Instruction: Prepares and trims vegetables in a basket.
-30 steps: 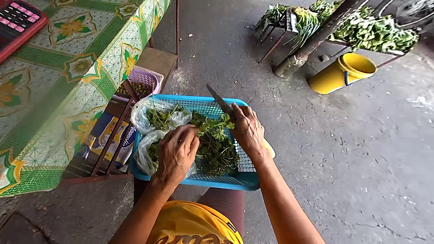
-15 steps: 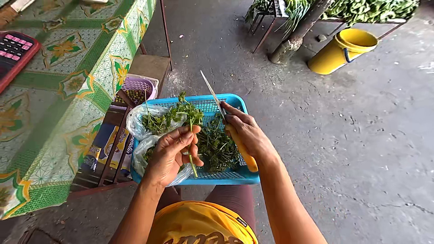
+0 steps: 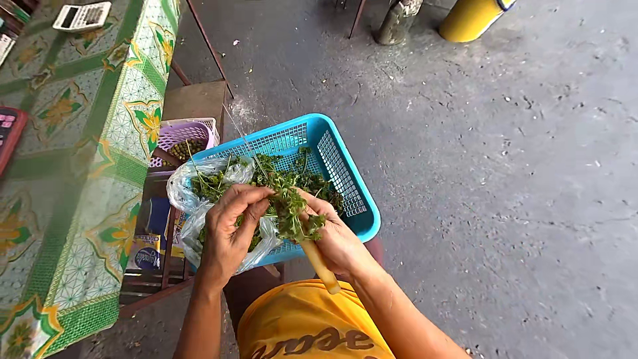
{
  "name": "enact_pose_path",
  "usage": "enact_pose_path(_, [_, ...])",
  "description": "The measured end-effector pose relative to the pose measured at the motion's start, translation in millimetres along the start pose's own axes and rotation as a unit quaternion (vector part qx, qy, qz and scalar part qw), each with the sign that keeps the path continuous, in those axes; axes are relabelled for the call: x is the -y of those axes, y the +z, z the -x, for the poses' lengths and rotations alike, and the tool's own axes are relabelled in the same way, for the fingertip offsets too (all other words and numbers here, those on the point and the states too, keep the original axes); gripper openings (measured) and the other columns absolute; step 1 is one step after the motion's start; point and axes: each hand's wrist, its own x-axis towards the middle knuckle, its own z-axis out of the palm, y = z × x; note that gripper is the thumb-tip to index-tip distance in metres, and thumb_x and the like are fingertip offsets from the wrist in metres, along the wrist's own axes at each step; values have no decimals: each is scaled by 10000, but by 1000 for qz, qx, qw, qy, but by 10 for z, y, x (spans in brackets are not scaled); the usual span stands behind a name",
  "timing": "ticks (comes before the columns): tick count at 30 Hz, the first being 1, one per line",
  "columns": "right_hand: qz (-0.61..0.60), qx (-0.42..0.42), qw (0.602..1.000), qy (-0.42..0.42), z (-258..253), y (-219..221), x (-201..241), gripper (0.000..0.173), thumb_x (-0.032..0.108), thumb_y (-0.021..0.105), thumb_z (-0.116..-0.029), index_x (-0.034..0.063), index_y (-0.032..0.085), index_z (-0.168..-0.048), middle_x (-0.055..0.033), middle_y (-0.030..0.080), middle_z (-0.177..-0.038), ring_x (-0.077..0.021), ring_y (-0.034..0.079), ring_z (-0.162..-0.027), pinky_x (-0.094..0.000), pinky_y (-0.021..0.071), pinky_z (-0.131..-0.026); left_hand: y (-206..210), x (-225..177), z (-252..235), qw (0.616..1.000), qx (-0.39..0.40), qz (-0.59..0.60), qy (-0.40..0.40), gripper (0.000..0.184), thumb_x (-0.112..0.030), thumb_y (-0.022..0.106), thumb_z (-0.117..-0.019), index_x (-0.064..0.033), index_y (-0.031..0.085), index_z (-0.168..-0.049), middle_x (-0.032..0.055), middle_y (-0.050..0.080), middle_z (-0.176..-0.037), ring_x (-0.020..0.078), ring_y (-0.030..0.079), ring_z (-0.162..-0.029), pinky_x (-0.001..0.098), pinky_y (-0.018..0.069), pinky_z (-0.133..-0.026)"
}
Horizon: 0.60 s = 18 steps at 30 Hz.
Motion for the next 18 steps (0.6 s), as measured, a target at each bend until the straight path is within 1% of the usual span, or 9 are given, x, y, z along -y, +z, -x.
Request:
enact_pose_path(2, [4, -4, 1000, -19, -2, -7, -5, 383, 172, 403, -1044, 123, 581, -1380, 55, 670, -988, -1, 631, -772, -166, 547, -683, -20, -24, -6, 1000, 2, -5, 14, 164, -143, 603, -1032, -95, 720, -1136, -9, 659, -1105, 68, 651, -985, 240, 578, -852])
enact_pose_path(4, [18, 27, 998, -52, -1, -57, -14, 471, 236, 453, -1057, 143, 499, -1516, 48, 675, -1180, 11, 636, -861, -161, 545, -754, -26, -9, 0, 1000, 14, 15, 9, 163, -156, 602, -1033, -106, 723, -1130, -14, 653, -1075, 60, 650, -939, 228, 581, -823])
enact_pose_path(6, [29, 48, 995, -85, -3, -80, -10, 511, 300, 504, -1058, 145, 463, -1543, 27, 665, -1193, 9, 617, -821, -155, 533, -731, -11, 31, 18, 999, 34, 37, -4, 169, -190, 583, -1044, -122, 710, -1132, -24, 647, -1050, 48, 648, -906, 220, 583, -799])
enact_pose_path(8, [38, 55, 992, -106, 0, -87, 2, 544, 306, 531, -1063, 153, 427, -1575, -1, 672, -1188, -12, 608, -801, -161, 521, -713, 26, 82, 48, 997, 45, 59, -13, 169, -125, 569, -1025, -134, 682, -1150, -30, 651, -1078, 42, 654, -920, 230, 590, -809])
enact_pose_path(9, [41, 52, 991, -114, -2, -84, 0, 549, 307, 538, -1064, 148, 424, -1577, -15, 669, -1177, -23, 600, -789, -166, 515, -698, 50, 97, 60, 996, 47, 68, -17, 228, -62, 557, -988, -140, 671, -1169, -40, 651, -1094, 32, 654, -936, 228, 588, -826])
enact_pose_path(10, [47, 43, 991, -121, -7, -80, -5, 545, 313, 540, -1064, 148, 434, -1573, -22, 667, -1176, -31, 599, -788, -170, 515, -692, 73, 102, 65, 996, 47, 78, -22, 260, -32, 554, -979, -144, 668, -1184, -46, 657, -1096, 29, 658, -936, 230, 589, -832])
enact_pose_path(13, [67, 22, 989, -132, -20, -96, -27, 513, 324, 528, -1070, 153, 474, -1551, -33, 662, -1194, -54, 630, -841, -184, 538, -735, 126, 122, 70, 991, 54, 118, -41, 209, -68, 577, -1008, -153, 680, -1169, -53, 672, -1071, 32, 661, -885, 231, 594, -808])
enact_pose_path(15, [70, 19, 988, -134, -29, -118, -40, 492, 320, 509, -1076, 166, 488, -1543, -26, 664, -1135, -50, 615, -790, -179, 529, -697, 141, 148, 80, 986, 71, 144, -47, 199, -56, 566, -1007, -132, 687, -1146, -38, 675, -1037, 37, 653, -846, 228, 591, -777])
enact_pose_path(18, [50, 30, 989, -134, -34, -148, -52, 458, 288, 494, -1087, 174, 501, -1530, -14, 673, -913, -43, 576, -674, -168, 502, -624, 160, 184, 104, 977, 104, 179, -59, 119, -111, 576, -1020, -130, 683, -1067, -49, 664, -922, 21, 639, -795, 202, 572, -731])
